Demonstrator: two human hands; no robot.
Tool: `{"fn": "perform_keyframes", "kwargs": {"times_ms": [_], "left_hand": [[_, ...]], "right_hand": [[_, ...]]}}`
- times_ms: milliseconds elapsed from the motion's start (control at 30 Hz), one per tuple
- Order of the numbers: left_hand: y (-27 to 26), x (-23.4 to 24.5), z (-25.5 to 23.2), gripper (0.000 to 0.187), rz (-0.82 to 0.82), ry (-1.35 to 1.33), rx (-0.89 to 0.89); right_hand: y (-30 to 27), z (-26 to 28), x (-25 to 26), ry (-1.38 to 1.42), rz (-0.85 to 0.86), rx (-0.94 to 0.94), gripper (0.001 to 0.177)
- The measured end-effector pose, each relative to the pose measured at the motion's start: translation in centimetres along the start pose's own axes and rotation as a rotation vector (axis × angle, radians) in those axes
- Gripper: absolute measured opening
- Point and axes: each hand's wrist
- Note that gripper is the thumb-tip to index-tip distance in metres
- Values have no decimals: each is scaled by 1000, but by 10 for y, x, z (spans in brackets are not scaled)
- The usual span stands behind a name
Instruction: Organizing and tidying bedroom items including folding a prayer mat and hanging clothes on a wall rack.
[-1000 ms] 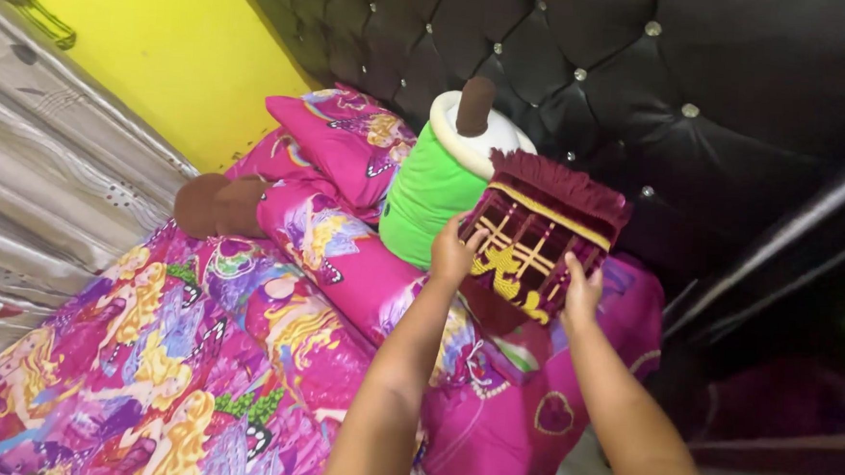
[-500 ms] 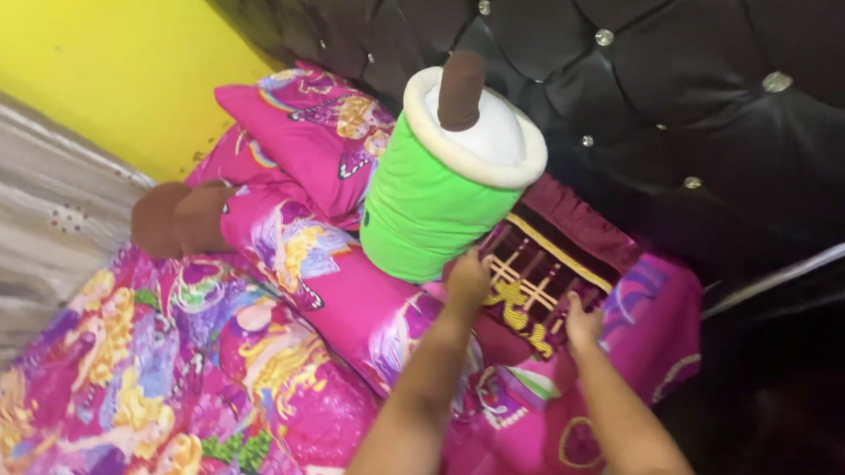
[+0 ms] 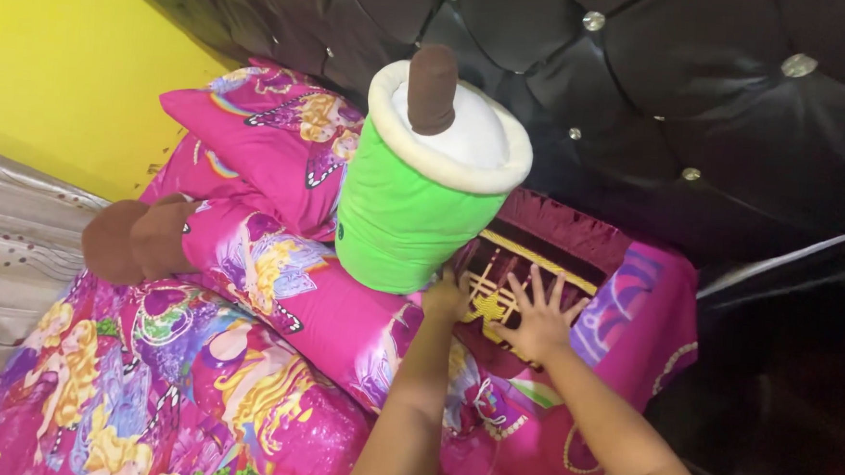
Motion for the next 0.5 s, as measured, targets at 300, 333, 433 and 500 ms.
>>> {"fn": "perform_keyframes", "kwargs": {"times_ms": [300,333,433,500], "left_hand": [[1,-30,32,60,185,144,-115],[-7,-32,42,60,188,153,-114],[-42,-17,54,59,116,176,-200],[-77,25,47,79,39,63,-159]], "right_hand": [[12,-3,16,23,188,-43,110],[7,0,15,33,192,-43,110],[1,8,17,7,240,-44,102],[2,18,15,-2,310,-72,88]]}}
Point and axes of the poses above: each hand's wrist, its own y-axis towards the middle knuckle, its own x-axis out of the back of the hand, z = x × y, and after that the axes turned 2 degrees about -y, right-handed
